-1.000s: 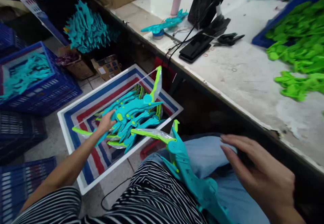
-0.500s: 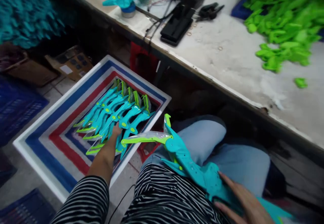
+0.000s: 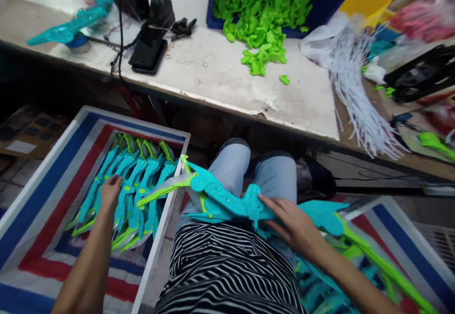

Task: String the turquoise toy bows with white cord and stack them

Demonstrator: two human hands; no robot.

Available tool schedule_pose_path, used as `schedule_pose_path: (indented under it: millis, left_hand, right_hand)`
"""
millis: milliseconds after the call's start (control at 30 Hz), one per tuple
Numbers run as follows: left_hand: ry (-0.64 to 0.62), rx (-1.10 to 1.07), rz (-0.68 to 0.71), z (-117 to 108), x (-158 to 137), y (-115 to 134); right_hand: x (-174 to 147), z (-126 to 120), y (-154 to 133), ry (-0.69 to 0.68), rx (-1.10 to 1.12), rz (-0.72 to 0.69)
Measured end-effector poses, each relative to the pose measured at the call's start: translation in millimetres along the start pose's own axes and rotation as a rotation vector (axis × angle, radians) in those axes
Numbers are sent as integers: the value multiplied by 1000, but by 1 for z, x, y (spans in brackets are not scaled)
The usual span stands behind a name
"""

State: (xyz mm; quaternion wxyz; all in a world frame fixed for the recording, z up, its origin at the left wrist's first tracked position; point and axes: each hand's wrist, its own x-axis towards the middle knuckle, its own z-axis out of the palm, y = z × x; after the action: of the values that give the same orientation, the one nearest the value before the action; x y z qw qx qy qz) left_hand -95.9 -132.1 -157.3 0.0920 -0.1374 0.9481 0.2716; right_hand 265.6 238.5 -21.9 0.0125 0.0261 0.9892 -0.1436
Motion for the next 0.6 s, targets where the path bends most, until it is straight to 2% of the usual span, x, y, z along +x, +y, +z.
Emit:
schedule_pose_path:
  millis: [67,100,133,167,233,300,367,467,533,600]
  left_hand:
    - [106,-132,54,-35,-1,35]
    - [157,-192,123,-52,-9,56]
    - [231,-295,258,-66,-24,78]
    - [223,-371,455,-77,-46,100]
    - [97,-373,856,-80,-106,138]
    - [-239,-223,1258,-60,-175,164]
    - [-534,41,1512,-21,-239,174]
    - [-680,521,1599,40,-300,172]
    - [-711,681,1603,66,-315,170]
    - [-758,752,1615,74,-313,176]
  right_hand:
    - [9,-9,28,47,-71,-7]
    - [15,-10,45,73,-105,-10]
    - [22,-8,61,96,-124,-10]
    - [29,-3,76,113,-123,-7]
    - [42,13,100,133,-83,9]
    - [51,30,112,143,-38,33]
    - [53,42,114,165,-11,52]
    - [48,45,108,222,8,54]
    - [43,39,103,263,12,56]
    - [40,29,101,299,13,65]
